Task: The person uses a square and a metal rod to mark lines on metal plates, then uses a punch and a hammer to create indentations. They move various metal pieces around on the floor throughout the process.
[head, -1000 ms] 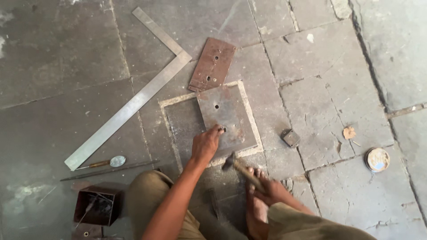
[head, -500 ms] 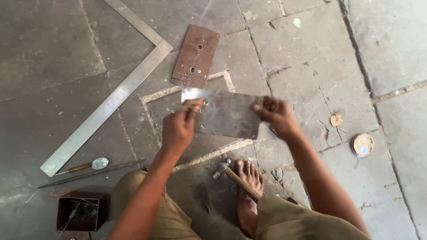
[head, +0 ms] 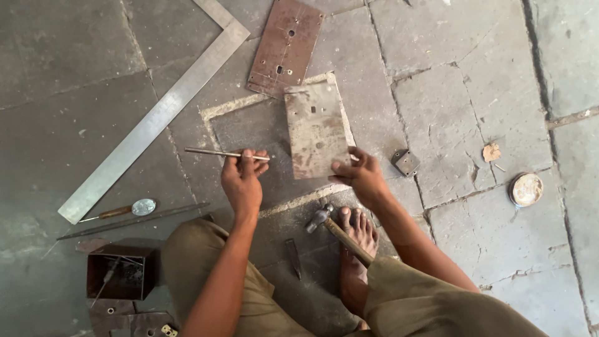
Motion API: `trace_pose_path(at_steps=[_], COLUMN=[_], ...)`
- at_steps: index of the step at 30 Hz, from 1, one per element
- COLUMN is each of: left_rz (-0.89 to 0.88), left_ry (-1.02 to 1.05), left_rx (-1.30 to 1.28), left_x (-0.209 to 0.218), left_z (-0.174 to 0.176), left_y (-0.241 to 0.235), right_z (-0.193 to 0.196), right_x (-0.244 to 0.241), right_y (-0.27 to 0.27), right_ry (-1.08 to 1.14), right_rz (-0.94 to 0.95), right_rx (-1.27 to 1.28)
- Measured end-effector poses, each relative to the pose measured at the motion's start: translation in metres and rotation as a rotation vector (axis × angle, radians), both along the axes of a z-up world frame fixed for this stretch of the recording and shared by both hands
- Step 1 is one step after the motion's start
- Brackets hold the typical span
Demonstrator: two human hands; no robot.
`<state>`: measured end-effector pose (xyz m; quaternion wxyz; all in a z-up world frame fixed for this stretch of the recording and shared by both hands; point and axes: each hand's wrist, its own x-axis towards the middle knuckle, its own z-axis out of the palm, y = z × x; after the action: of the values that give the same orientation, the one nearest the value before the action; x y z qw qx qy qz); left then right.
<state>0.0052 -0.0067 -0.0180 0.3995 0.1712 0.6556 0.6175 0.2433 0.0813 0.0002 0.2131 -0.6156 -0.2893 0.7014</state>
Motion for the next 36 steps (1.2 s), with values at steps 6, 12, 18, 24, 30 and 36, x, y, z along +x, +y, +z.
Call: trace_pose_path(at_steps=[6,12,18,24,30,36], left_rz=[-0.106,-0.337,-0.545,-0.66,-0.677,-0.652], left_ry=[0.264,0.539,0.643,0.656,0.708,0.799], left_rx=[0.13,0.012,-0.029,-0.049,-0.03,0.048], left_x=[-0.001,0.012,0.02,0.023,0.025,0.028], left_z=[0.004,-0.004,-0.02,-0.029,-0.029,-0.039], left_y=[0.004,0.012,0.02,0.02,0.02,0.019], right_z=[-0.004,-0.014,-0.029,-0.037,-0.017,0.026], right_x=[-0.024,-0.019,-0.015,-0.013,-0.019,0.039], right_y=[-0.038,-0.056,-0.065,-0.062,-0.056,-0.08], right_ry=[0.102,0.063,0.06,0.047,-0.07,-0.715], right_rz=[0.013,0.057,0.046,0.036,0.127,0.843], right_rx=[-0.026,-0.01,-0.001,-0.012,-0.006,0.355])
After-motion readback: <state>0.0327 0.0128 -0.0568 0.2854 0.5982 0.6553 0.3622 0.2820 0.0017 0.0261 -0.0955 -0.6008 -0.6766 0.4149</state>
